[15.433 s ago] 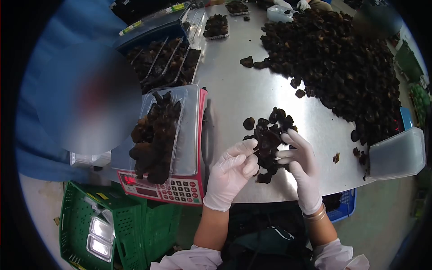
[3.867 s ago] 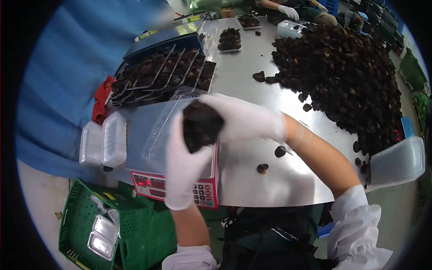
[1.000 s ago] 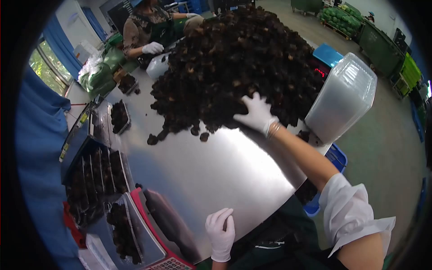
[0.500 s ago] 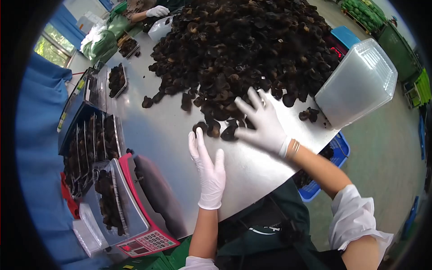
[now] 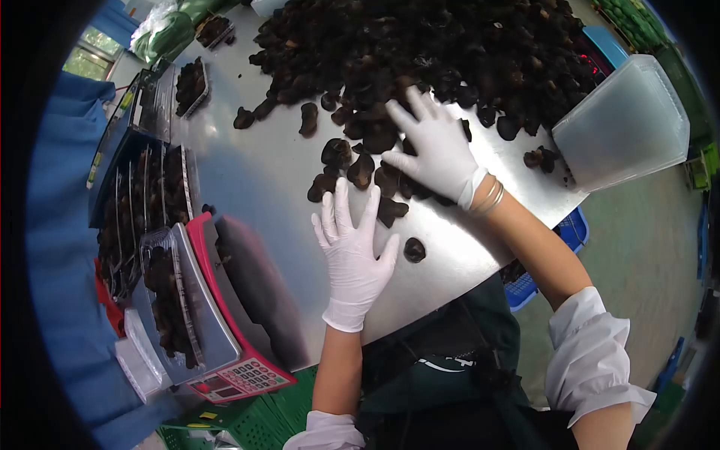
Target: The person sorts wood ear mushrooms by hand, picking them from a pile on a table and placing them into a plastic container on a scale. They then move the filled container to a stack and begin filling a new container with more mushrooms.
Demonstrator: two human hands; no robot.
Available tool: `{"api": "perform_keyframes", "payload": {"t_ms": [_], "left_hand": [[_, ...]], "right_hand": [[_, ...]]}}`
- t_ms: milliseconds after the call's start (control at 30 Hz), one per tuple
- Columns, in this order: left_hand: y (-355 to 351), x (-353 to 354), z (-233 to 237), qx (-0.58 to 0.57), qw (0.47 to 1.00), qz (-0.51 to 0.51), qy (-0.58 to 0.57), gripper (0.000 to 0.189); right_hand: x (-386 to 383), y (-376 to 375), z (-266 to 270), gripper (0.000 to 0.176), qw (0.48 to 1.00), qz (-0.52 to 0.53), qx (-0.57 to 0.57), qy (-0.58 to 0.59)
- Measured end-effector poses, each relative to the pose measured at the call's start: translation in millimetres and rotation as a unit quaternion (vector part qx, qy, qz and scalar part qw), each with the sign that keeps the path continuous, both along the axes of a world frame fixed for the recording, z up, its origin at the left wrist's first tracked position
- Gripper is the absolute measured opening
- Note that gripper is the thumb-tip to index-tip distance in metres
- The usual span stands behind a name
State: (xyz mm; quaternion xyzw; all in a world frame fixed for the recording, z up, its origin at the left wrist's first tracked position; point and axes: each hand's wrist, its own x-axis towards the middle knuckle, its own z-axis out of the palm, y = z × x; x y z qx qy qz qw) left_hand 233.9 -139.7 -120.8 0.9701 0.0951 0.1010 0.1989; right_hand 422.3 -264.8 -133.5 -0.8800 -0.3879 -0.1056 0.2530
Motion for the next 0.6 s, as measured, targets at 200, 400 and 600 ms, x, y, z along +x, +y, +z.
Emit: {"api": "perform_keyframes", "payload": {"t_ms": [200,400,600], "left_hand": [[33.7,-35.2,0.9,-0.110,0.976,0.159,-0.100,0.051],[26.5,-64.9,-2.6,-0.150,0.968,0.178,-0.097,0.042],[26.5,-66.7,-8.9,-0.180,0.962,0.180,-0.104,0.038]], "right_hand": [[-28.0,-35.1,37.5,0.038,0.980,0.058,0.163,0.097],[-118.5,-54.7,4.0,0.050,0.991,0.068,-0.073,0.083],[-90.7,-43.8,28.0,0.037,0.980,0.119,0.093,0.133]]}}
